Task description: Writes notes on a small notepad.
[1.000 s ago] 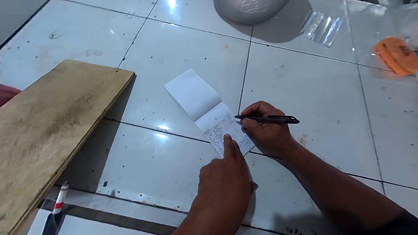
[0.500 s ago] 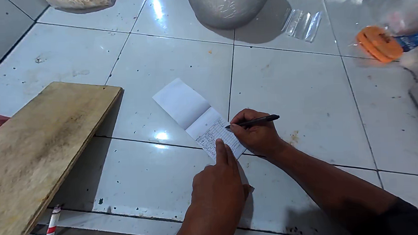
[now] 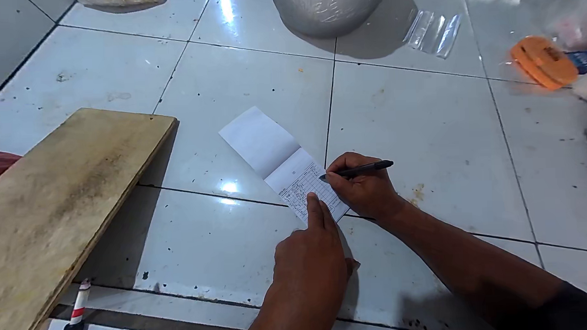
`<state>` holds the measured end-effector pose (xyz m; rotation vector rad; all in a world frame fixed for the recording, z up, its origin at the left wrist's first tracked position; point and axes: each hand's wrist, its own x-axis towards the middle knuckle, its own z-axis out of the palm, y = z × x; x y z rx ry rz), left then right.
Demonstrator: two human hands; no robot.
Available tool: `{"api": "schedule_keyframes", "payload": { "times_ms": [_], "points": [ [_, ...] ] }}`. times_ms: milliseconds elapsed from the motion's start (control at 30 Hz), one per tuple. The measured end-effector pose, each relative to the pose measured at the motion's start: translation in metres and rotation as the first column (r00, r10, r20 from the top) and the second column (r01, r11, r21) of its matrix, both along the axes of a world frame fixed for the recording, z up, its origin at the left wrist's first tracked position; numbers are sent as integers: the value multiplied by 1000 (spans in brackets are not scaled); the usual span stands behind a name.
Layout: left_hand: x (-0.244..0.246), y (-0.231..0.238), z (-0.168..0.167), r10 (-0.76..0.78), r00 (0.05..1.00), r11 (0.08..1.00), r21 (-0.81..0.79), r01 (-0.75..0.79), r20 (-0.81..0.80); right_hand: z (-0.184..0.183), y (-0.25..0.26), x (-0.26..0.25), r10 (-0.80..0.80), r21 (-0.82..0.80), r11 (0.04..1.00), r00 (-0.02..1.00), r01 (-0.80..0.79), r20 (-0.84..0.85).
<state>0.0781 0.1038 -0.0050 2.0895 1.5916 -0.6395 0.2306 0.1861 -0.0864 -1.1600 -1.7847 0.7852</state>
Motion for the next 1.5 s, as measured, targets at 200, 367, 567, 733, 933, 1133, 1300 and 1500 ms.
{"api": "schedule_keyframes", "payload": {
  "times_ms": [200,367,567,733,933,1133,1300,1500],
  "points": [
    [0,1,0,7,1000,1000,-16,-7,1,0,1,0,13,-21,1000,1000,-13,-4],
    [1,1,1,8,1000,1000,-25,-8,-7,0,1,0,12,-13,1000,1000,-12,14],
    [-1,1,1,-2,1000,1000,-2,2,2,1,2,1,-10,-29,1000,1000,11,27],
    [-1,0,1,-2,1000,1000,-4,2,5,1,2,2,-52,-38,998,999,52,12],
    [-1,0,-1,-1,1000,1000,6,1,9,1,2,0,-43,-41,998,998,45,44],
    [-1,0,0,-1,1000,1000,-2,1,3,2,2,0,-55,-24,998,997,57,61],
    [-2,0,0,-4,1000,1000,-2,4,6,4,1,0,-77,-48,995,993,82,95],
    [-3,0,-1,-7,1000,1000,2,7,16,2,1,-1,-73,-61,996,996,69,-59]
  ]
}}
